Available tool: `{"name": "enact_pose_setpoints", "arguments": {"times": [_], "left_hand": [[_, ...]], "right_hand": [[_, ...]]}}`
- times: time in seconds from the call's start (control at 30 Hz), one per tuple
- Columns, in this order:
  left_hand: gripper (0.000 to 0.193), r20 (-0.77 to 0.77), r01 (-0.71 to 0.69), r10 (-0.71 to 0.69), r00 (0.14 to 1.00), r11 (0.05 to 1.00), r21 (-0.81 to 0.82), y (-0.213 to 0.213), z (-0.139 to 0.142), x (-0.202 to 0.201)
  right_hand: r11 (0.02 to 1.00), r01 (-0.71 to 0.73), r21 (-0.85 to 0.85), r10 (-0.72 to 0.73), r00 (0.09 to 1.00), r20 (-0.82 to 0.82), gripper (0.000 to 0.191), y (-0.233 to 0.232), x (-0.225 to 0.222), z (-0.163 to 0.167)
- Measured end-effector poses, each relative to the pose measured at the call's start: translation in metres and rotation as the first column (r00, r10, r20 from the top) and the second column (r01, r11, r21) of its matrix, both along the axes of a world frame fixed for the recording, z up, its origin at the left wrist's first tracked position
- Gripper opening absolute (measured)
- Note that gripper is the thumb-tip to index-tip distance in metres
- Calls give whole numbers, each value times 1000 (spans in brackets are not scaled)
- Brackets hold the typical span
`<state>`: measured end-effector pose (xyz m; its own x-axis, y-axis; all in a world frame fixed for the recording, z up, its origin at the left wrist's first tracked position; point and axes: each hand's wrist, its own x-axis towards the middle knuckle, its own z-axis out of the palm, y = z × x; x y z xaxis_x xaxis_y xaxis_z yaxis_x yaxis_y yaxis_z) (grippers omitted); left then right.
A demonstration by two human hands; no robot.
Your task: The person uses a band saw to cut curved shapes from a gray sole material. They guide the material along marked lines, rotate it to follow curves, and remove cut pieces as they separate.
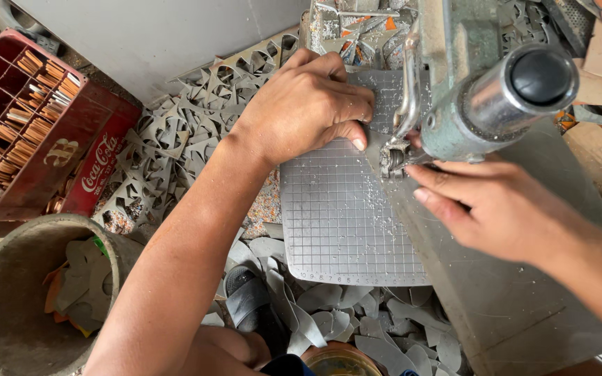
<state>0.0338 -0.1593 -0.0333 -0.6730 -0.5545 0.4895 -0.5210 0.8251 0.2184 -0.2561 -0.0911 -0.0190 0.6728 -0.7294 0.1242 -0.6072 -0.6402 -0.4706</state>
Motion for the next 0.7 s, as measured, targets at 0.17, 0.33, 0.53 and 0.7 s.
{"name": "enact_pose_setpoints", "arguments": {"times": [0.17,0.33,0.53,0.7], "left_hand": [[33,5,13,-13,1000,1000,25,-3,2,-3],[21,25,-341,350,936,924,-173,97,35,-21],[42,48,-193,270,962,543,817,235,22,-56],[40,-41,-8,396,917,121,993,258,5,-60]], "right_hand": [[974,224,14,-177,802,-570,41,-23,-14,-3],[955,33,-294,-32,999,6,34,5,-6,1],[968,141,-210,-132,990,54,39,32,-1,10],[958,152,-245,-137,988,76,41,51,6,15]]}}
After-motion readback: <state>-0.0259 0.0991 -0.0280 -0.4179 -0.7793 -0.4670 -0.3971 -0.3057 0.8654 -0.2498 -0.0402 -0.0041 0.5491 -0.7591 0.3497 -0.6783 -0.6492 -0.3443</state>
